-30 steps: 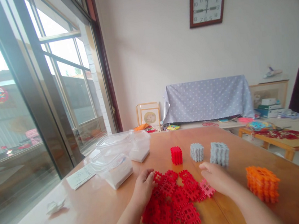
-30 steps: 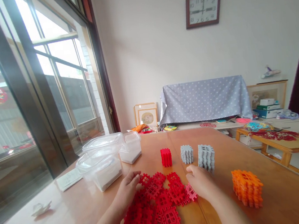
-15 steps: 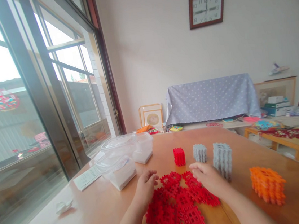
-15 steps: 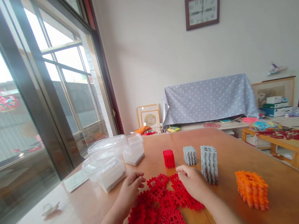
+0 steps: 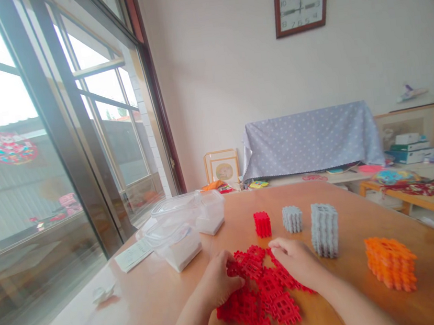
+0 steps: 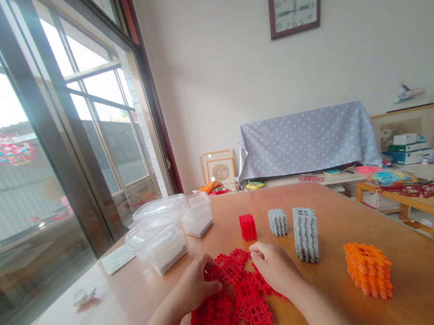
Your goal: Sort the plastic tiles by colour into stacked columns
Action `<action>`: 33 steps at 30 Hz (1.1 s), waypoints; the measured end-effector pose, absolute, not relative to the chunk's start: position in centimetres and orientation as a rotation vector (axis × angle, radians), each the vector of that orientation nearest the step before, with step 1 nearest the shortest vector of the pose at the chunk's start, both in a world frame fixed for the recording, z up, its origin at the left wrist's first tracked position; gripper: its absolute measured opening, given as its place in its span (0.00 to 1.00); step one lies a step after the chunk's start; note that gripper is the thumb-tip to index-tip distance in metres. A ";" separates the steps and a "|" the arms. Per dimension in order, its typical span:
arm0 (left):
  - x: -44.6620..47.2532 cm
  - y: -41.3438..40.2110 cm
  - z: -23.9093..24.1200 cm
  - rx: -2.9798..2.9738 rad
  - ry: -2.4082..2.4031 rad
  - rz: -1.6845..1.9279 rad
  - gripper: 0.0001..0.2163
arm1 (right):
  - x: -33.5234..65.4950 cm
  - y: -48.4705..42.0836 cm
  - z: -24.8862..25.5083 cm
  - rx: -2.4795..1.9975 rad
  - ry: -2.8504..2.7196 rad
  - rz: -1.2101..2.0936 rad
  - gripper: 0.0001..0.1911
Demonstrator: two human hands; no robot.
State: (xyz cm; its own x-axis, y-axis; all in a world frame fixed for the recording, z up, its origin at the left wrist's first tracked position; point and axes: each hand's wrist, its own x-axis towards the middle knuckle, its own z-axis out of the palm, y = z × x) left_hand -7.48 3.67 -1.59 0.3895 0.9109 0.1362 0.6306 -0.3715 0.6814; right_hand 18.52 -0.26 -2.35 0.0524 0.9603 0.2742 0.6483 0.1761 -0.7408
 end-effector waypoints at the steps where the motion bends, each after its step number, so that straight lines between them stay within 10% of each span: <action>1: -7.3 3.8 -1.6 2.067 1.315 0.732 0.11 | 18.5 -0.3 -2.3 -1.546 -1.673 0.503 0.18; 22: -6.8 5.5 -3.5 1.922 1.254 0.985 0.23 | 18.0 0.1 -3.3 -1.459 -1.725 0.458 0.19; 33: -5.8 5.5 -3.9 2.330 1.349 0.695 0.20 | 15.4 -0.9 -3.9 -1.636 -2.135 0.486 0.39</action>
